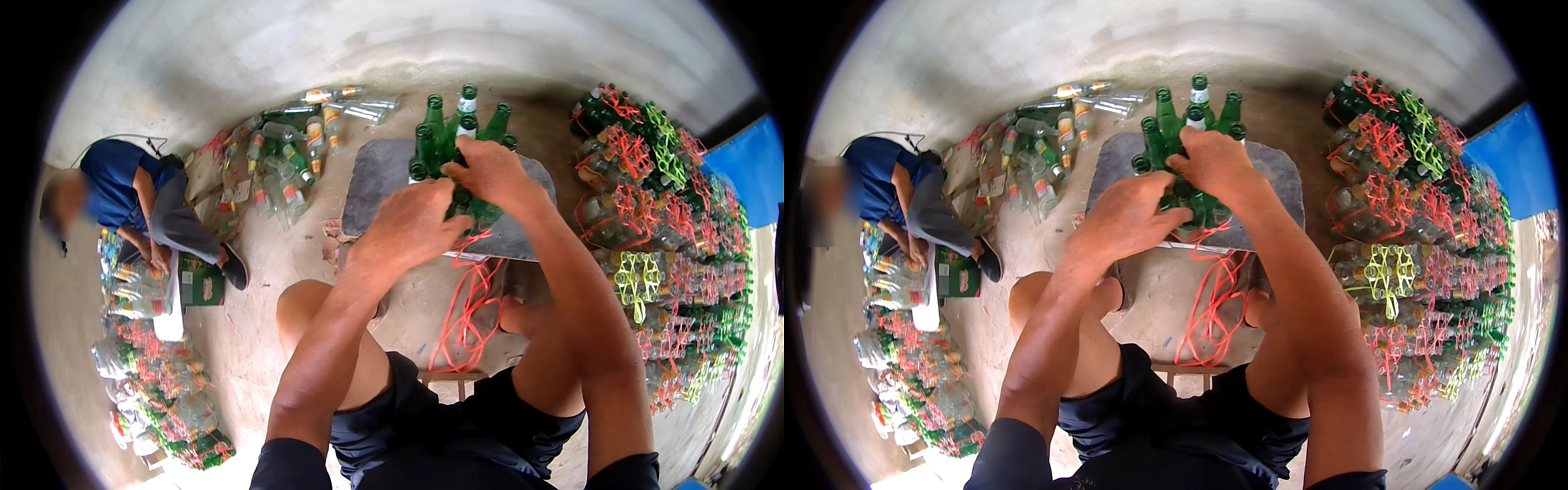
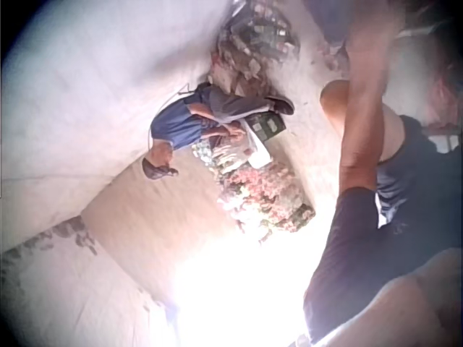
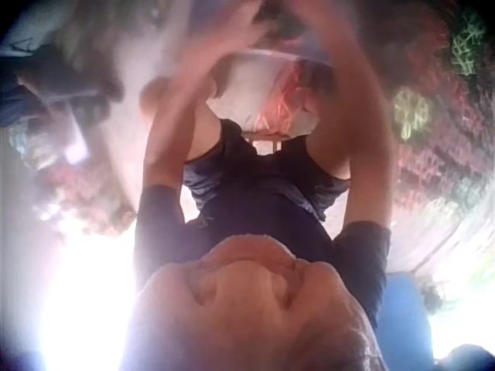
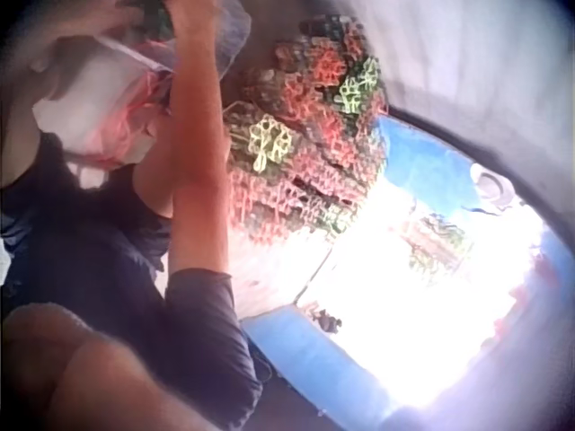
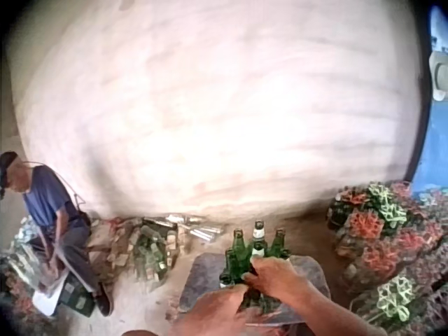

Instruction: The person arranges green glass bottles on a small table and ties them together using an orange plastic strap. The person loops the strap around the bottle necks, pulls it tight, and secures it with a knot. A second person works nearby with similar bottles.

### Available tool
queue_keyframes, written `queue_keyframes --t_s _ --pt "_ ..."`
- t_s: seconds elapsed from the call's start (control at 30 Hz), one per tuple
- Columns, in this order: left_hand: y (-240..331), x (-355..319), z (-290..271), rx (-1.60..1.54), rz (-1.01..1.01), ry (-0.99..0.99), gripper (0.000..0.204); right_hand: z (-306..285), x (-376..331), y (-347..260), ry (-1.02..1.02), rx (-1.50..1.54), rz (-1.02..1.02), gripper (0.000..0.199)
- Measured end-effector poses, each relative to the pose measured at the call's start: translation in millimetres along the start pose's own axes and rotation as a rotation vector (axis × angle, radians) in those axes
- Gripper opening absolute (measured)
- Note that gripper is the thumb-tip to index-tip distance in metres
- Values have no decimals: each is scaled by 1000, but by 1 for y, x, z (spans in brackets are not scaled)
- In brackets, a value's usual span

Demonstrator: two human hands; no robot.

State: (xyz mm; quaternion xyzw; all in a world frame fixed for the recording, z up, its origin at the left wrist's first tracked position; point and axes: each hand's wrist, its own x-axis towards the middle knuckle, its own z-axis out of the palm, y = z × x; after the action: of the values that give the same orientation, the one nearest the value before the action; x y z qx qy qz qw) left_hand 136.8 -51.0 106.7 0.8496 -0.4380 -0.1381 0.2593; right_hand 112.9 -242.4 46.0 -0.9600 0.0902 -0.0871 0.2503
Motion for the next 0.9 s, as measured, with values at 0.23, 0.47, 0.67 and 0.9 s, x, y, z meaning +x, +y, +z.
queue_keyframes --t_s 0.23,0.47,0.67,0.9 --pt "5 24 -17 -133 86 262 21 -2 -1 -7 37 -61 0 32" --pt "-17 57 2 -97 168 392 19 -3 1 -8 10 -49 -16 29" --pt "-24 65 20 -47 304 535 15 0 0 0 10 -66 -20 28" --pt "-42 69 39 -76 118 432 23 5 2 0 79 -86 -59 27"
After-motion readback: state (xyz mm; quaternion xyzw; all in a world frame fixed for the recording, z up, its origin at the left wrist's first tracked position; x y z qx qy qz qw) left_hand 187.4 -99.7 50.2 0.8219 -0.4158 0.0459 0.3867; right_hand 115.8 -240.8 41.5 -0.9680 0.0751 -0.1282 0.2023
